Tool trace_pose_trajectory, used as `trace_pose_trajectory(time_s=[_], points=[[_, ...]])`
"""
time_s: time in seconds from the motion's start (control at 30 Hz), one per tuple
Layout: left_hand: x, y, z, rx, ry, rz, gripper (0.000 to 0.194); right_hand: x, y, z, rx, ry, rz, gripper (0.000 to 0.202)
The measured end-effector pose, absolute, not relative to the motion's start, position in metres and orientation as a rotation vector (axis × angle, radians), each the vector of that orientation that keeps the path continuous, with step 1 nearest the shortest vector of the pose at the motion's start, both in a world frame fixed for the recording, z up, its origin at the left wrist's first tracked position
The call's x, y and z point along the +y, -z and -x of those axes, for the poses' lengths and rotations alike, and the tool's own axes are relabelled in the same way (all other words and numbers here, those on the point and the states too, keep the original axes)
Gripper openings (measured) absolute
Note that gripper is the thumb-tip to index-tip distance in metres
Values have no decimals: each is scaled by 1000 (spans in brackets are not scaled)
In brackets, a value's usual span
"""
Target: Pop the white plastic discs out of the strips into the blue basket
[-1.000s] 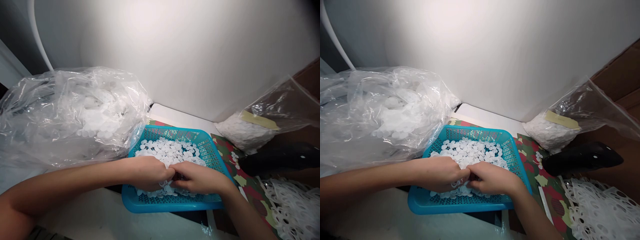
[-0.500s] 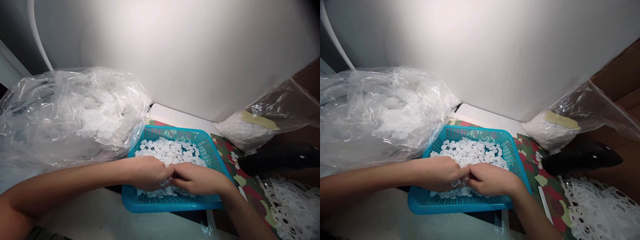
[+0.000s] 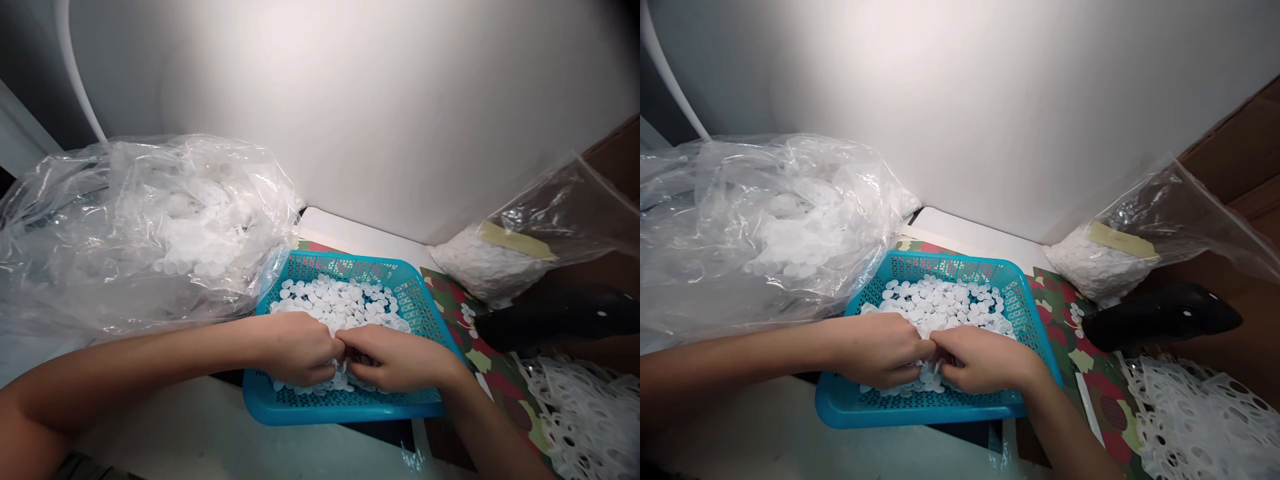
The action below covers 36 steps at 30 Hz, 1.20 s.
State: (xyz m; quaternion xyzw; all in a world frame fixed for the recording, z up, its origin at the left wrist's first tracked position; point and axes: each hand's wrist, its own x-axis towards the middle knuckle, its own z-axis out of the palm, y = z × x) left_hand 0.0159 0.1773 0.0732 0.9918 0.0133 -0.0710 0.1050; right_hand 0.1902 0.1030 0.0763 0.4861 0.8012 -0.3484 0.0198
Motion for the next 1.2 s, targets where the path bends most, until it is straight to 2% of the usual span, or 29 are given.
trace_pose_trajectory(time_s=[0.33,0.63,0.83,1.2], points=[[177,-72,-16,48,193,-2920,14,103,-76,-190,2426,1069,-1566,6],[176,-67,-16,41,132,-2984,30,104,-78,-192,2461,1062,-1535,7],[176,-69,-17,76,182,-2972,17,104,-77,-192,2455,1034,-1585,9],[178,-71,-15,76,184,-2949,17,104,-78,-191,2439,1112,-1594,3]])
